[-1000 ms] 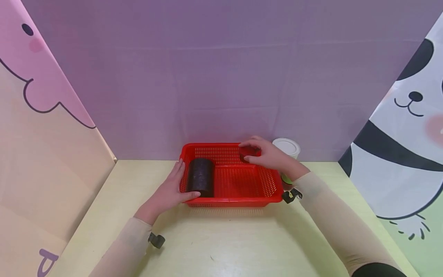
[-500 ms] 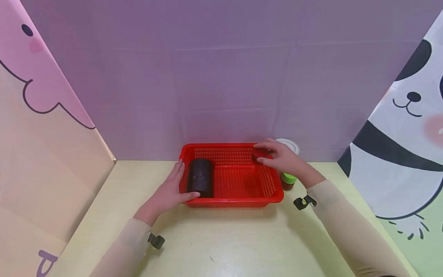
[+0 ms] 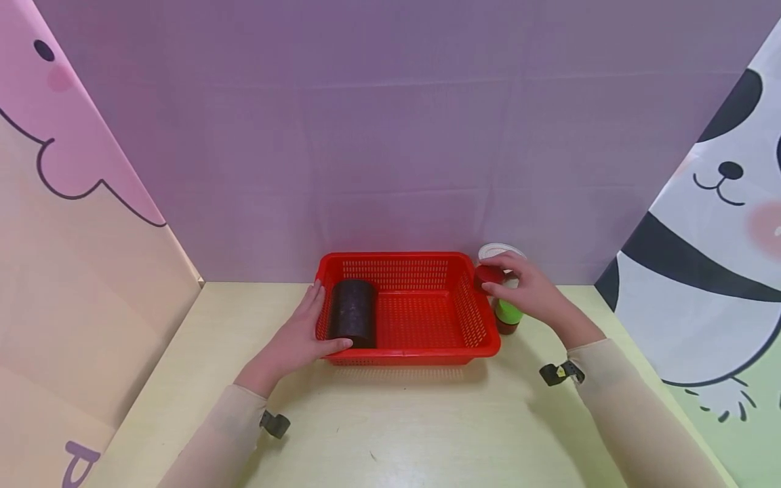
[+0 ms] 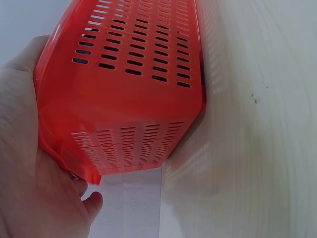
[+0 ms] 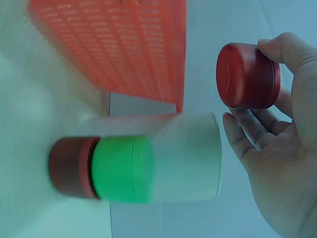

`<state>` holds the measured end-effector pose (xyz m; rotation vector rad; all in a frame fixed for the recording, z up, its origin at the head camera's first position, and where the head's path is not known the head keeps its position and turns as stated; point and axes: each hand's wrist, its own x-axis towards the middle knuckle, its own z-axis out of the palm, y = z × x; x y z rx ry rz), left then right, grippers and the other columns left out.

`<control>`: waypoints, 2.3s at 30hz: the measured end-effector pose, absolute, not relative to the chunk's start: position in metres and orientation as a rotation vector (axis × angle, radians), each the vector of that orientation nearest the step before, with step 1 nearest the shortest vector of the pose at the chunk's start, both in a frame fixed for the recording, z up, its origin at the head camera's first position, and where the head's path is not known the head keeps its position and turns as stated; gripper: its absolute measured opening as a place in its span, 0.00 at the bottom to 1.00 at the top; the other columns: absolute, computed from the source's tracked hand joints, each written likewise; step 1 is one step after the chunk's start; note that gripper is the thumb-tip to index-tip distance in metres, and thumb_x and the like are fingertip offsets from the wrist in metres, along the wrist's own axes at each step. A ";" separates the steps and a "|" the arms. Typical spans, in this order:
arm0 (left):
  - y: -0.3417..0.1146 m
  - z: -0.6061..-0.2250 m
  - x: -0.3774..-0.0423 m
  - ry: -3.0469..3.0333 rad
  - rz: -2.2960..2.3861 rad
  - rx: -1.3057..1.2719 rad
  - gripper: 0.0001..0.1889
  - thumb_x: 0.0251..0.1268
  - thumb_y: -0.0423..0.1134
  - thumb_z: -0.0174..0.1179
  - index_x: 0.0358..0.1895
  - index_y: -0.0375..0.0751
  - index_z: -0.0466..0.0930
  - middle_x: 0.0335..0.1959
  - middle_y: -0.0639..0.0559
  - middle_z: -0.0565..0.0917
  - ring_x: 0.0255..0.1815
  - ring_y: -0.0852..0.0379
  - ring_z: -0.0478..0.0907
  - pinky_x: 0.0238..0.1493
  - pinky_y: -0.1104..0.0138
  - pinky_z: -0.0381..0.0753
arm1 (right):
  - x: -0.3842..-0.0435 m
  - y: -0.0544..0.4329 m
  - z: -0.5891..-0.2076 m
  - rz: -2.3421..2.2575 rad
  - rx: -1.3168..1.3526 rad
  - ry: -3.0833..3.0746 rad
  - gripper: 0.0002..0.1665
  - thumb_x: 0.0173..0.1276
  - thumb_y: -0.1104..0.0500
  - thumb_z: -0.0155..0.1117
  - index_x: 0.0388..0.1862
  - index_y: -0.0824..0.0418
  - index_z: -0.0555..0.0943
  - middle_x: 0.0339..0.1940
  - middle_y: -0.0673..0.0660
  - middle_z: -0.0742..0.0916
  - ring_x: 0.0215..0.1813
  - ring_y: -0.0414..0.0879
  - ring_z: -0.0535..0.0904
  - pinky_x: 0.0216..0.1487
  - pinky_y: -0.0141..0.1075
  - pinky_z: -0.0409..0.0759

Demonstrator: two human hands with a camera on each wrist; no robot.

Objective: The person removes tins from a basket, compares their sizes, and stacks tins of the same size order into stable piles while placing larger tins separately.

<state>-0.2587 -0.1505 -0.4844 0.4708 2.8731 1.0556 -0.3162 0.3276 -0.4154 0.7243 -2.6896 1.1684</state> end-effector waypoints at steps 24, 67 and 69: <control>-0.153 -0.480 -0.260 2.897 0.972 0.517 0.74 0.55 0.72 0.77 0.92 0.39 0.40 0.94 0.46 0.38 0.93 0.39 0.43 0.79 0.39 0.71 | -0.299 0.371 -0.462 1.088 0.418 -2.602 0.28 0.75 0.58 0.79 0.70 0.65 0.83 0.61 0.63 0.84 0.59 0.58 0.82 0.51 0.15 0.74; -0.152 -0.477 -0.257 2.880 0.979 0.520 0.76 0.51 0.75 0.77 0.92 0.39 0.40 0.94 0.45 0.38 0.93 0.39 0.40 0.81 0.36 0.67 | -0.292 0.370 -0.482 1.200 0.246 -2.606 0.43 0.75 0.51 0.80 0.79 0.68 0.73 0.70 0.70 0.81 0.70 0.67 0.78 0.56 0.20 0.78; -0.152 -0.477 -0.258 2.881 0.980 0.521 0.76 0.51 0.74 0.77 0.92 0.39 0.40 0.94 0.45 0.38 0.93 0.39 0.40 0.81 0.36 0.67 | -0.291 0.370 -0.481 1.199 0.233 -2.607 0.43 0.75 0.50 0.80 0.79 0.67 0.72 0.71 0.69 0.80 0.70 0.67 0.77 0.56 0.23 0.79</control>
